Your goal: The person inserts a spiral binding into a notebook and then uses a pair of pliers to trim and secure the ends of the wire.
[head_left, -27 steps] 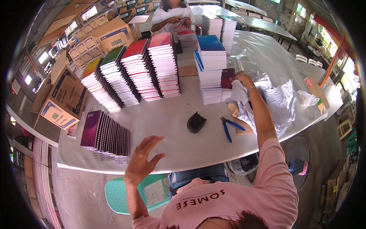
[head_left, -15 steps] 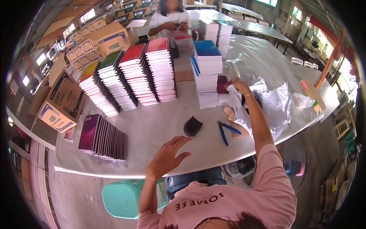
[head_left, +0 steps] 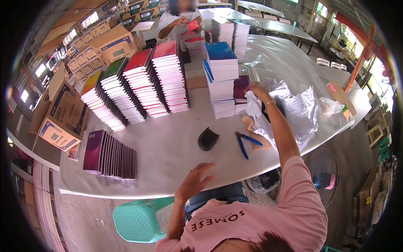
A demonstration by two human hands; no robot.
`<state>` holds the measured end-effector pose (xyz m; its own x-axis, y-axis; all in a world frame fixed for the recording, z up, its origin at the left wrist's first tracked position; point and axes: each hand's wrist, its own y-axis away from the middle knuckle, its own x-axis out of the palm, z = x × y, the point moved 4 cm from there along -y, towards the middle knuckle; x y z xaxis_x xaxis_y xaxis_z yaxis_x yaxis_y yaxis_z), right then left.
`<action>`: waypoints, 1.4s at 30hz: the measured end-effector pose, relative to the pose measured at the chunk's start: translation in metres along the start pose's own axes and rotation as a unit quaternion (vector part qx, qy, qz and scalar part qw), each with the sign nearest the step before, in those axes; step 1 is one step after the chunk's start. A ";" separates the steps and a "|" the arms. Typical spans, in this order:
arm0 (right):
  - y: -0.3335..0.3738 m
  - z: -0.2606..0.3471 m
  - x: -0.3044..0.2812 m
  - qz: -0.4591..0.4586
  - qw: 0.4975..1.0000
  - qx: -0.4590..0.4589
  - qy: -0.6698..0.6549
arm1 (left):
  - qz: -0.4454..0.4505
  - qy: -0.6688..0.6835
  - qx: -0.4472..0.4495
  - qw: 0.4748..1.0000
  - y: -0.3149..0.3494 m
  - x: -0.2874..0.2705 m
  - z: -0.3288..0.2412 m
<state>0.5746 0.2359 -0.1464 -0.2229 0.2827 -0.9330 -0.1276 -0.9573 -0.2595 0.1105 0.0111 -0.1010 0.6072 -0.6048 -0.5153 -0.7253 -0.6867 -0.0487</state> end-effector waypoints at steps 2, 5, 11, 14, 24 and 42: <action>0.009 0.004 -0.013 -0.040 0.957 0.163 -0.236 | -0.016 0.011 0.013 1.000 -0.002 -0.003 -0.004; 0.029 0.005 -0.072 -0.249 0.910 0.126 -0.306 | -0.030 0.027 0.051 0.998 -0.014 -0.008 -0.019; 0.126 0.119 -0.168 -0.407 0.796 0.008 -0.449 | -0.155 -0.004 0.113 0.981 -0.017 -0.034 -0.065; 0.180 0.178 -0.177 -0.240 0.889 -0.038 -0.388 | -0.248 -0.065 0.181 0.949 -0.022 -0.034 -0.101; 0.257 0.257 -0.083 -0.036 0.968 -0.112 -0.222 | -0.162 -0.327 0.086 0.927 -0.038 0.005 -0.045; 0.295 0.262 -0.004 -0.056 0.850 0.095 -0.516 | -0.227 -0.315 0.066 0.919 -0.029 0.013 -0.021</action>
<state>0.2846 -0.0313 -0.1543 -0.9149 0.3684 -0.1652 -0.3357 -0.9215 -0.1955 0.1461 0.0149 -0.0878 0.5787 0.1144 -0.8075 -0.5022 -0.7301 -0.4633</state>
